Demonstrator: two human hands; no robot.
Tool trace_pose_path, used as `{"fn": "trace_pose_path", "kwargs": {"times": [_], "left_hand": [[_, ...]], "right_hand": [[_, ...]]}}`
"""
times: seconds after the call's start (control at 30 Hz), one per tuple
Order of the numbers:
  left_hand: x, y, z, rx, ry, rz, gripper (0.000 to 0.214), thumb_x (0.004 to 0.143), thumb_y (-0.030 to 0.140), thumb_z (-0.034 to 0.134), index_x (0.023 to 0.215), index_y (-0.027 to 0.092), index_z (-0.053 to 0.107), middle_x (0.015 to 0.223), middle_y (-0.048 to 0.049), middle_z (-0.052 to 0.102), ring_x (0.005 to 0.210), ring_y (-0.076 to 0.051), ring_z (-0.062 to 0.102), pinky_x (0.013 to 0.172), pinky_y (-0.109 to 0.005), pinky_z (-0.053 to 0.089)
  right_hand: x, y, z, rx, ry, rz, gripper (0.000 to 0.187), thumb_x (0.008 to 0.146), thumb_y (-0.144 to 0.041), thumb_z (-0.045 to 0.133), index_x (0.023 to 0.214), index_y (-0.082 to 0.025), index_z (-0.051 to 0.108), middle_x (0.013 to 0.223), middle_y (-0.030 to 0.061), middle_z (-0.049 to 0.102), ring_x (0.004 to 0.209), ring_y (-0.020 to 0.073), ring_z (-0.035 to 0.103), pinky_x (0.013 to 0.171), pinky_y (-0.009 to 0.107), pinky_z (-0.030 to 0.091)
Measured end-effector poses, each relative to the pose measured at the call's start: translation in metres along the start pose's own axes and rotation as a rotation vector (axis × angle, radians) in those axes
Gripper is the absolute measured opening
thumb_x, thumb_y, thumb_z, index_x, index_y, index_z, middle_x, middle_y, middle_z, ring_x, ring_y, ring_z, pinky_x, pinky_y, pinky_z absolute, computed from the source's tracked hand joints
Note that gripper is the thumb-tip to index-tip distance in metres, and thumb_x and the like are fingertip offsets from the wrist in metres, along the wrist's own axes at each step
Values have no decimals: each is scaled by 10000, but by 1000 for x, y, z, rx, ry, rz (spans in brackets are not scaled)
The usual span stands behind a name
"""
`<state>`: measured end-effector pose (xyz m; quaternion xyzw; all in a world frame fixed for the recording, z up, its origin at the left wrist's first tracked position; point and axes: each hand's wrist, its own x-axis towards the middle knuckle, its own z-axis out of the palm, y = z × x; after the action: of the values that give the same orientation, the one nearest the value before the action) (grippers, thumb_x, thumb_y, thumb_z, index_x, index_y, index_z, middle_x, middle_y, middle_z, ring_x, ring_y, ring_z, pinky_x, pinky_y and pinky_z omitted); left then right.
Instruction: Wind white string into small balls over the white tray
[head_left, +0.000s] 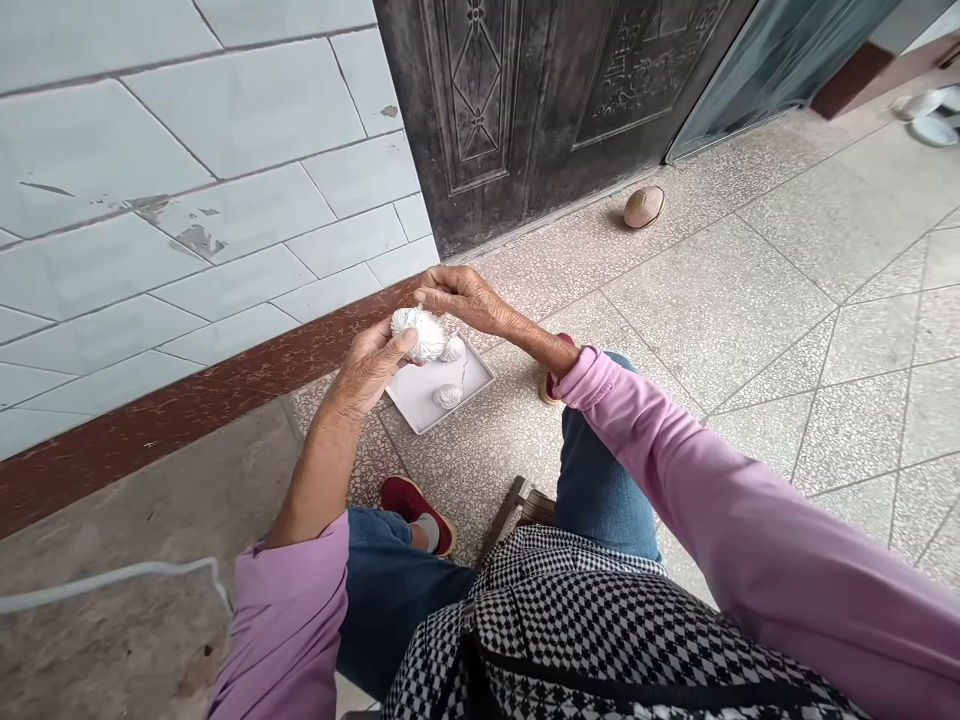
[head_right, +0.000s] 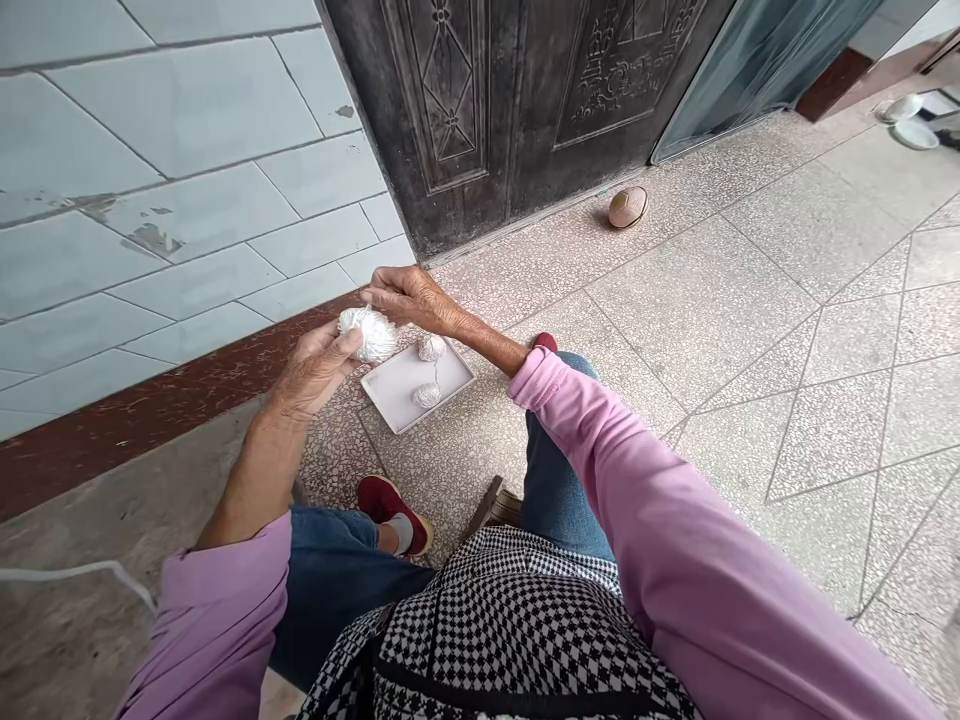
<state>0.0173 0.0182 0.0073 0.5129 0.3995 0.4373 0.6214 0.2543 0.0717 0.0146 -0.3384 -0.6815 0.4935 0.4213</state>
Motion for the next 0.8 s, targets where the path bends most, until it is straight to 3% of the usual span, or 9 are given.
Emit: {"fn": "trace_pose_path", "kwargs": {"times": [0.2,0.3,0.57,0.8], "left_hand": [[-1,4,-2,-123,39,39,783,730,628,1263,1295,209,918,1258,-182,900,1081,-327,878,826,-383,748],[2,5,-3,-185,117,94,735,694,609,1280,1214,249,905,1301,-160,912,1142,-316,883,835,-354,756],[11,1,-9,-256,290,163,625,678,560,1265,1012,274,820,1216,-104,909,1119,-283,844,850,-348,743],[13,-6,-16,-22,358,237,653,701,483,1216,1195,284,837,1200,-78,879,1149,-305,828,979,-406,725]], "right_hand": [[2,-6,13,-62,54,129,463,1318,-162,743,887,-230,588,804,-43,502,821,154,446,748,277,411],[2,-12,21,-99,51,138,489,1294,-94,721,846,-233,582,796,-39,513,828,159,458,771,295,408],[-13,-27,41,-236,-123,180,442,1268,-7,692,877,-205,634,850,-8,629,905,166,579,883,327,427],[-22,-22,44,-239,-259,86,453,1279,-75,711,865,-222,601,842,-16,611,871,190,577,854,324,433]]}}
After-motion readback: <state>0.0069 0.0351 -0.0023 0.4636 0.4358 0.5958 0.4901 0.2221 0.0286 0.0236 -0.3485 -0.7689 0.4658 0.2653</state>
